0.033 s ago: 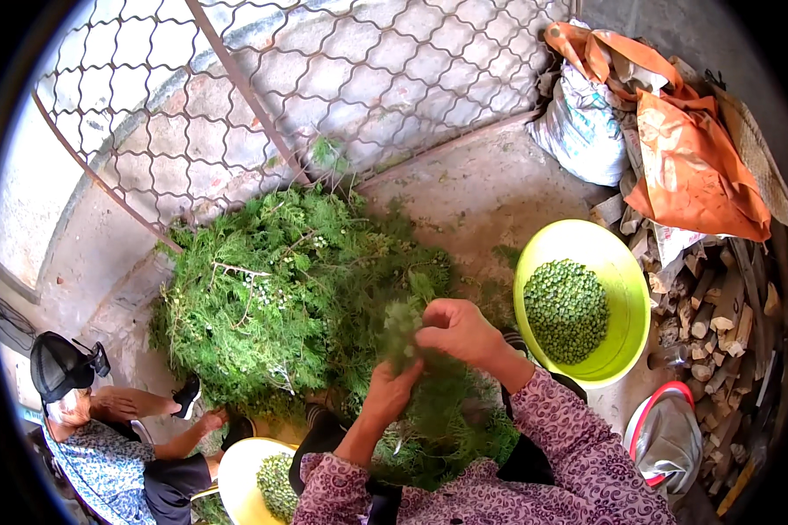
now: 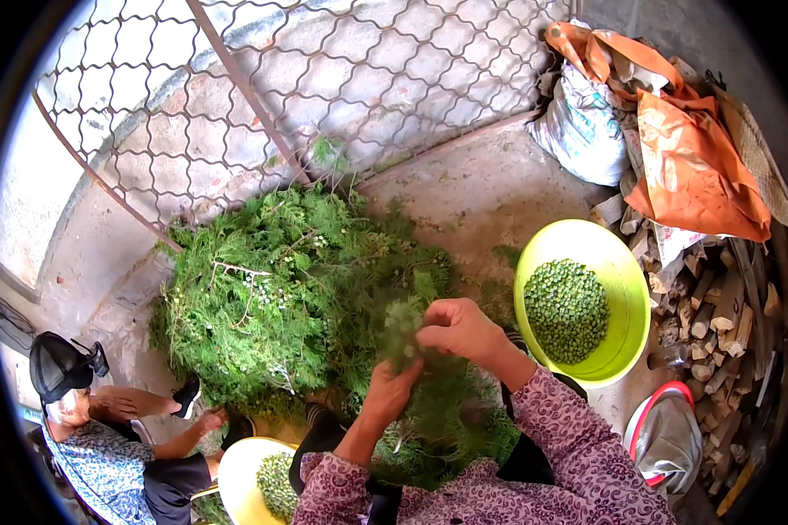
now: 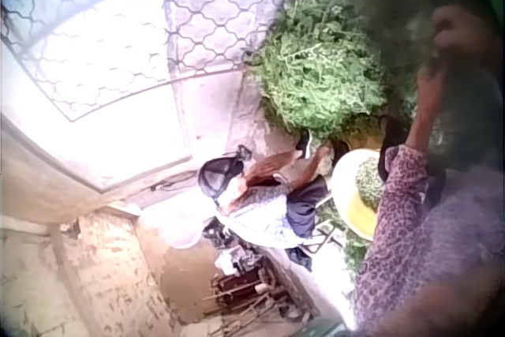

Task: The person picks up cedar branches from a pile, plucks small green berries from the foliage, and drops them into a yellow basin while discarding the stripped stems.

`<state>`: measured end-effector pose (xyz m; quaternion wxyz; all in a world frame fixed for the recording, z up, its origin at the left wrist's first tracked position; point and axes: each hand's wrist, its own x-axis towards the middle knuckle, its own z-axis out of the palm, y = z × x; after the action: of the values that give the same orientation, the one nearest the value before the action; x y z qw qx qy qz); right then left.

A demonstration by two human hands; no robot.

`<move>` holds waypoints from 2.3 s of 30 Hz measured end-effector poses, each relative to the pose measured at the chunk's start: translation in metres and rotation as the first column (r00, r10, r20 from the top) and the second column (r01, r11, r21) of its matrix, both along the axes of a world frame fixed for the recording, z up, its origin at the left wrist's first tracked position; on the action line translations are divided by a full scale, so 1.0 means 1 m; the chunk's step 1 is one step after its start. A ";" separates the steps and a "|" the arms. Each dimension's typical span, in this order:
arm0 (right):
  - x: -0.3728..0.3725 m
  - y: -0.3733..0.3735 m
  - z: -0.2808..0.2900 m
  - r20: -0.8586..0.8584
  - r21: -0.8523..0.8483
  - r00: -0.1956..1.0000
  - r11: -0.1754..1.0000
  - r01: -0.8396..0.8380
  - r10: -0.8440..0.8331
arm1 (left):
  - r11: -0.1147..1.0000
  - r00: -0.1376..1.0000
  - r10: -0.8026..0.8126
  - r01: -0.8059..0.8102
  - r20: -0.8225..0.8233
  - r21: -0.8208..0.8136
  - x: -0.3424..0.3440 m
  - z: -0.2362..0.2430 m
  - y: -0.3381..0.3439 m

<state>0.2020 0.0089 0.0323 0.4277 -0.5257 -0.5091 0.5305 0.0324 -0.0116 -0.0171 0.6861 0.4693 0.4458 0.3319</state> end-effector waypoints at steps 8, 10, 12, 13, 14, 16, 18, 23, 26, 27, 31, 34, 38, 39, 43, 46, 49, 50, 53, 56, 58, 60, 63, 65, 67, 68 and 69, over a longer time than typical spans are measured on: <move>0.024 -0.001 0.007 -0.301 -0.311 0.933 0.904 -0.294 0.199 | 0.999 0.999 -0.038 0.038 -0.008 -0.003 -0.003 -0.005 0.002; 0.033 -0.002 0.011 -0.628 -0.270 0.757 0.861 -0.430 0.181 | 0.999 0.998 -0.037 0.036 -0.054 -0.012 -0.004 -0.008 0.001; 0.028 -0.002 0.014 -0.639 -0.270 0.761 0.892 -0.361 0.114 | 0.999 0.999 0.042 -0.041 0.030 -0.027 -0.003 -0.008 0.000; 0.025 -0.002 0.014 -0.647 -0.273 0.761 0.920 -0.282 0.041 | 0.999 0.999 0.042 -0.041 0.032 -0.030 -0.003 -0.005 -0.001; 0.023 -0.002 0.014 -0.646 -0.276 0.762 0.919 -0.282 0.040 | 0.994 0.996 0.065 -0.060 0.056 -0.095 -0.002 0.000 0.000; 0.018 -0.002 0.014 -0.604 -0.254 0.795 0.933 -0.257 0.055 | 0.984 0.993 0.093 -0.079 0.078 -0.162 -0.001 0.005 0.001; 0.012 -0.002 0.012 -0.399 -0.223 0.910 0.950 -0.218 0.115 | 0.978 0.993 0.086 -0.068 0.086 -0.197 0.000 0.007 0.003; -0.003 -0.006 -0.012 0.195 0.195 0.976 0.972 -0.131 0.092 | 0.978 0.986 0.100 -0.072 0.137 -0.196 0.001 0.001 0.002; -0.006 -0.008 -0.013 0.164 0.143 0.984 0.986 -0.088 0.064 | 0.981 0.983 0.088 -0.058 0.159 -0.185 0.002 0.000 0.001; -0.006 -0.008 -0.014 0.211 0.180 0.976 0.979 -0.094 0.056 | 0.982 0.982 0.087 -0.056 0.165 -0.183 0.004 0.000 0.001; -0.005 -0.008 -0.013 0.396 0.252 0.918 0.958 -0.135 0.025 | 0.987 0.986 0.078 -0.055 0.149 -0.148 0.002 -0.005 0.000; 0.002 -0.005 -0.004 0.227 0.010 0.951 0.975 -0.220 0.212 | 0.982 0.986 0.083 -0.057 0.144 -0.178 0.001 -0.004 0.000; 0.016 -0.003 0.006 -0.287 -0.301 0.927 0.896 -0.327 0.242 | 0.982 0.992 0.078 -0.060 0.095 -0.178 -0.002 -0.006 0.001; 0.016 -0.004 0.008 -0.478 -0.306 0.866 0.896 -0.323 0.149 | 0.986 0.995 0.091 -0.083 0.048 -0.143 -0.004 -0.008 0.002; 0.013 -0.005 0.015 -0.684 -0.240 0.728 0.925 -0.295 0.054 | 0.963 0.987 0.105 -0.070 0.125 -0.259 -0.002 0.005 0.001; 0.004 -0.006 0.003 -0.252 -0.179 0.946 0.951 -0.254 0.205 | 0.967 0.981 0.120 -0.081 0.150 -0.243 -0.002 0.006 0.001; -0.013 -0.014 -0.010 0.179 0.131 0.970 0.974 -0.186 0.162 | 0.972 0.985 0.088 -0.052 0.148 -0.229 -0.007 -0.005 0.001; -0.018 -0.015 -0.015 0.174 0.185 0.980 0.974 -0.130 0.097 | 0.977 0.985 0.092 -0.062 0.143 -0.203 -0.007 -0.009 0.000; -0.020 -0.014 -0.019 0.203 0.144 0.973 0.980 -0.136 0.105 | 0.978 0.986 0.101 -0.075 0.131 -0.193 -0.006 -0.009 0.000; -0.020 -0.014 -0.020 0.207 0.121 0.974 0.986 -0.118 0.091 | 0.979 0.988 0.089 -0.064 0.125 -0.195 -0.006 -0.010 0.000; -0.020 -0.013 -0.022 0.252 0.142 0.964 0.982 -0.124 0.086 | 0.982 0.990 0.074 -0.052 0.120 -0.182 -0.008 -0.014 0.000; -0.019 -0.012 -0.023 0.293 0.164 0.953 0.978 -0.132 0.079 | 0.983 0.999 0.023 -0.014 0.046 -0.184 -0.011 -0.017 0.001; -0.011 -0.009 -0.020 0.244 0.116 0.961 0.979 -0.165 0.133 | 0.977 0.983 0.096 -0.063 0.158 -0.203 -0.003 -0.002 -0.001; -0.005 -0.005 -0.005 -0.089 -0.290 0.953 0.908 -0.304 0.291 | 0.977 0.988 0.094 -0.067 0.124 -0.203 -0.007 -0.003 -0.001; 0.003 -0.007 -0.010 -0.316 -0.286 0.906 0.883 -0.373 0.280 | 0.976 0.992 0.093 -0.073 0.090 -0.203 -0.009 -0.003 -0.001; 0.004 -0.008 -0.012 -0.527 -0.267 0.812 0.859 -0.437 0.249 | 0.978 0.992 0.102 -0.087 0.071 -0.188 -0.009 -0.004 0.000; 0.003 -0.008 -0.012 -0.526 -0.267 0.812 0.857 -0.440 0.253 | 0.980 0.992 0.112 -0.101 0.052 -0.172 -0.009 -0.004 0.000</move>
<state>0.2048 0.0004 0.0201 0.3235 -0.3483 -0.3663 0.7999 0.0237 -0.0119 -0.0215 0.7181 0.3744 0.4755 0.3435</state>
